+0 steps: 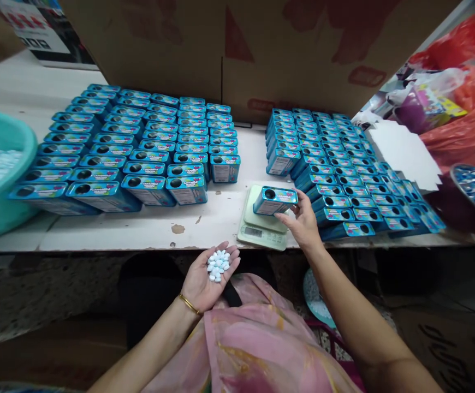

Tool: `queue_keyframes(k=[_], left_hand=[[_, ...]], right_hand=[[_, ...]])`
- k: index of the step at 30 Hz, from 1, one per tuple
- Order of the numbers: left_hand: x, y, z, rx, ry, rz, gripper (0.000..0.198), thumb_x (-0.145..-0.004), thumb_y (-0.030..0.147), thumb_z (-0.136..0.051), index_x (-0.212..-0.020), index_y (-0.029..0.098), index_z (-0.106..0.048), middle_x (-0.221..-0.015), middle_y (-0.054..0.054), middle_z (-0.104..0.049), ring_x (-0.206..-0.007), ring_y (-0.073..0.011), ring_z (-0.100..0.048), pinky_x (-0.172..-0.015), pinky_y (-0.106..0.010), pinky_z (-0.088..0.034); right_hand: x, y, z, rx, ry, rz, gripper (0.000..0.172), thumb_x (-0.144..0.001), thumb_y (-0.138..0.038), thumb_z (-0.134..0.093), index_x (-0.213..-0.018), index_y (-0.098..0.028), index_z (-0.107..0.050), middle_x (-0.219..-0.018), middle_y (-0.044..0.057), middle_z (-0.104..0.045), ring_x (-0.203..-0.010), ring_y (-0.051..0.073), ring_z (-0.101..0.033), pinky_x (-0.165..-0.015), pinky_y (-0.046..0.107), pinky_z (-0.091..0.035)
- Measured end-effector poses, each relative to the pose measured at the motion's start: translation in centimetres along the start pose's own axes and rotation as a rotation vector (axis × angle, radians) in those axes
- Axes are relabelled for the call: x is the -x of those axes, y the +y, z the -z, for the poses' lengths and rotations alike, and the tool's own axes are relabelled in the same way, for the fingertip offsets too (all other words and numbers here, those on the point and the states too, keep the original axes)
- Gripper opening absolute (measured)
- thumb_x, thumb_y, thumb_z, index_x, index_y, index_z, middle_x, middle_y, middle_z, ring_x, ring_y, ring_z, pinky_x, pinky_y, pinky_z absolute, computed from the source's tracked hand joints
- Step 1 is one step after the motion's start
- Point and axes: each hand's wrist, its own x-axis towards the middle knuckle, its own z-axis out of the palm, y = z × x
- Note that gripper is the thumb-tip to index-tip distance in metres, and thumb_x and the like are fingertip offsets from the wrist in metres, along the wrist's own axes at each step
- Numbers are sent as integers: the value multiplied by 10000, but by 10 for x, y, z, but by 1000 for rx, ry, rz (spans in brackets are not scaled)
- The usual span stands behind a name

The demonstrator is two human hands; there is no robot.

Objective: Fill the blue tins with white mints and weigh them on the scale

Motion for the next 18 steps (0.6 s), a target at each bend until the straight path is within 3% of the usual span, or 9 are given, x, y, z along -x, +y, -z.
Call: queue_keyframes(k=[9,12,15,18], left_hand=[[6,0,6,26,-31,-10,240,-769,156,-463,-970,83,-571,-948,-129,-631,-989,-229,-546,-881,-391,-431],[8,1,7,31,-26,-9,237,-765,155,-470,-964,79,-572,-941,-130,-632,-973,-225,-555,-875,-384,-436],[10,3,8,35,-21,-9,232,-763,154,-473,-959,79,-572,-939,-134,-633,-949,-221,-568,-858,-378,-448],[12,5,9,54,-11,-27,224,-761,153,-477,-951,81,-572,-932,-133,-635,-944,-223,-572,-851,-378,-453]], right_hand=[[10,-10,0,-18,67,-8,639,-642,-299,-660,-1198,-264,-347,-1207,55,-428,-1058,183,-450,-884,358,-383],[6,-18,3,27,-8,10,657,-658,-291,-635,-1234,-261,-320,-1197,52,-438,-979,177,-490,-789,319,-444],[-7,-29,3,137,-91,45,534,-679,-261,-593,-1176,-237,-398,-1096,38,-504,-836,164,-533,-674,284,-469],[-30,-44,-13,258,-124,143,433,-682,-219,-565,-1100,-218,-454,-1027,28,-532,-746,149,-532,-628,269,-456]])
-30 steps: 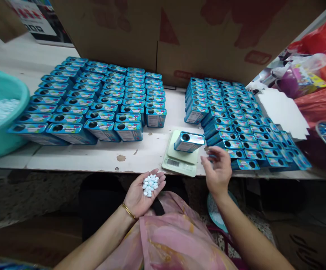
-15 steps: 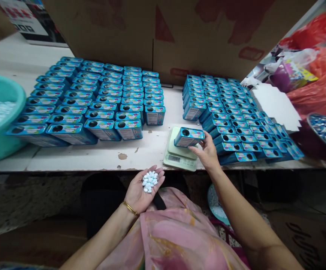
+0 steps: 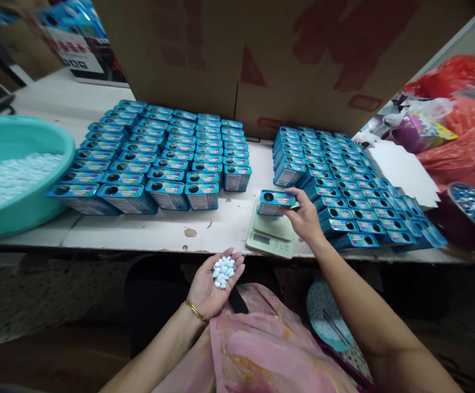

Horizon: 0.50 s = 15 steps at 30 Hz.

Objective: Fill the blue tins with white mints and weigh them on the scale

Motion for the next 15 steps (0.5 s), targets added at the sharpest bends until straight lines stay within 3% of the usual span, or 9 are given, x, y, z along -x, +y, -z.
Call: queue_keyframes(k=[4,7,9,12,15], left_hand=[[-1,2,3,8,0,-21,218,-757,155,-487,-945,83,-570,-928,-129,-637,-960,-234,-563,-862,-390,-447],[-2,5,4,-4,9,-39,219,-760,150,-482,-952,83,-566,-939,-134,-634,-975,-238,-555,-865,-391,-445],[-4,7,5,-9,25,-54,222,-764,148,-477,-956,79,-562,-945,-141,-631,-981,-240,-551,-869,-392,-443],[-7,9,5,-11,46,-60,229,-766,141,-471,-969,76,-555,-958,-147,-626,-989,-245,-546,-871,-399,-440],[-9,7,2,-12,54,-42,243,-757,137,-488,-985,77,-547,-958,-143,-626,-991,-245,-544,-874,-398,-439]], right_hand=[[-39,-20,-44,134,-32,166,401,-714,-165,-494,-1110,-197,-436,-1028,31,-531,-838,153,-522,-709,264,-439],[-56,-27,-80,232,-57,194,381,-734,-150,-459,-1112,-187,-445,-1045,40,-519,-927,155,-504,-768,258,-427],[-58,-24,-90,282,-58,175,394,-753,-157,-451,-1145,-190,-433,-1087,51,-494,-959,151,-493,-792,253,-419],[-56,-12,-73,441,-73,89,391,-808,-176,-407,-1197,-206,-400,-1158,66,-451,-1030,157,-456,-834,259,-395],[-57,10,-36,631,-129,-62,283,-842,-147,-358,-1073,-180,-519,-1067,102,-510,-1025,198,-467,-847,310,-375]])
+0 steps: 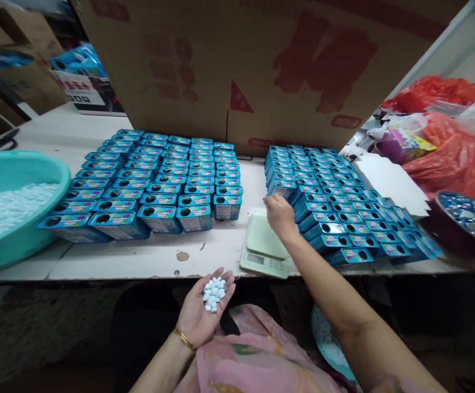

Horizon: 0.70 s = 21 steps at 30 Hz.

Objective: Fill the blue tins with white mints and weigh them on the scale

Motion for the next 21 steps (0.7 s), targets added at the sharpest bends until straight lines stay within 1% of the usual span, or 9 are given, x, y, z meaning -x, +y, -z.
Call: queue_keyframes(k=[3,5,8,10,12,14,17,19,21], left_hand=[[-1,-3,-6,-1,-8,19,256,-747,141,-506,-991,74,-544,-947,-138,-629,-983,-243,-549,-878,-394,-437],[-2,-4,-10,-4,-24,22,263,-746,145,-509,-998,76,-541,-958,-138,-625,-984,-242,-548,-881,-395,-436],[-3,-3,-17,-8,-38,0,269,-746,150,-510,-1004,82,-538,-969,-139,-621,-986,-242,-548,-878,-398,-438],[-5,-1,-22,-9,-43,-21,263,-745,150,-507,-997,84,-540,-963,-139,-622,-976,-241,-554,-867,-398,-445],[-11,0,-28,-7,-49,-34,251,-744,146,-502,-984,85,-545,-955,-139,-622,-963,-239,-561,-850,-397,-457],[-20,1,-36,1,-58,-41,240,-742,145,-498,-971,89,-548,-951,-138,-621,-960,-241,-562,-830,-397,-471],[-33,1,-48,12,-72,-53,229,-741,149,-492,-954,86,-550,-941,-146,-618,-961,-248,-561,-798,-391,-489],[-39,2,-54,24,-76,-70,222,-736,144,-495,-942,81,-552,-930,-149,-617,-946,-245,-568,-785,-379,-496],[-40,4,-58,41,-72,-84,211,-731,134,-501,-927,80,-555,-925,-148,-616,-922,-235,-580,-773,-365,-502]], right_hand=[[-10,36,8,122,-132,-140,184,-835,-155,-425,-934,-110,-573,-944,121,-554,-915,205,-529,-795,351,-409],[-19,51,6,170,-206,-208,207,-829,-235,-477,-974,-103,-543,-973,95,-549,-880,180,-539,-766,359,-439],[-28,57,6,183,-268,-228,299,-827,-315,-482,-1058,-125,-492,-1046,74,-522,-884,162,-536,-750,359,-460],[-26,51,12,157,-279,-176,278,-827,-303,-483,-1025,-110,-517,-1018,83,-541,-882,168,-541,-755,357,-454],[-15,36,21,103,-275,-69,227,-828,-275,-479,-966,-115,-563,-970,77,-575,-887,163,-545,-780,326,-435],[3,14,28,31,-280,74,184,-822,-263,-482,-932,-172,-598,-946,35,-602,-891,129,-546,-800,247,-410],[24,-14,34,-112,-285,353,197,-808,-312,-498,-980,-272,-586,-977,-36,-598,-854,74,-547,-762,159,-397],[21,-16,36,-94,-178,443,238,-811,-337,-487,-1029,-281,-564,-1015,-29,-580,-868,85,-534,-755,170,-396],[4,-3,38,42,-15,358,263,-825,-314,-457,-1059,-244,-552,-1055,19,-551,-928,130,-499,-776,222,-388]])
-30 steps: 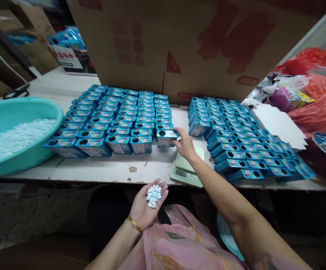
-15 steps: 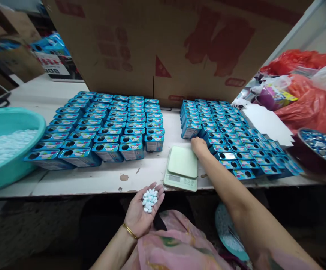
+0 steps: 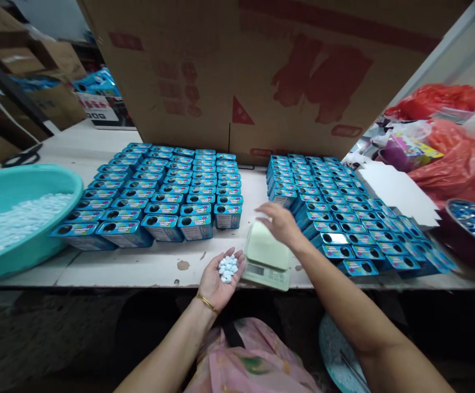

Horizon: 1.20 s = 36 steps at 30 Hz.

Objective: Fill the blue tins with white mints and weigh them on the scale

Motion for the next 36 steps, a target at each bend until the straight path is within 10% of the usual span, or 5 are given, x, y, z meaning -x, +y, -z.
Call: queue_keyframes(k=[7,20,25,32,36], left_hand=[[11,10,10,17,32,-43,201,-736,118,-494,-920,76,-562,-927,-149,-612,-889,-219,-592,-755,-363,-512],[22,26,32,38,66,-67,208,-765,116,-450,-936,85,-564,-916,-141,-619,-894,-213,-592,-753,-361,-514],[31,20,33,28,68,-33,224,-769,118,-445,-960,97,-561,-924,-137,-620,-893,-214,-593,-755,-376,-513],[41,2,43,17,143,15,206,-766,124,-464,-939,107,-575,-794,-91,-634,-772,-171,-619,-700,-325,-530],[48,37,38,68,111,-45,205,-798,138,-405,-898,121,-584,-775,-79,-631,-764,-151,-613,-661,-279,-535]], right_hand=[[-33,73,1,270,46,-223,232,-801,-163,-415,-907,-193,-619,-1056,110,-501,-941,236,-414,-730,342,-330],[40,-8,52,336,-137,250,181,-758,-119,-479,-874,-189,-599,-923,93,-554,-856,218,-449,-776,349,-300],[65,-31,49,123,-53,206,271,-836,-227,-426,-1088,-207,-524,-1132,92,-508,-987,220,-450,-835,361,-326],[132,-49,12,-264,-377,66,185,-848,-273,-424,-913,-238,-594,-828,14,-618,-791,139,-562,-702,243,-409],[156,-23,2,-364,-367,-83,189,-848,-261,-418,-895,-238,-600,-857,8,-628,-797,140,-573,-718,246,-423]])
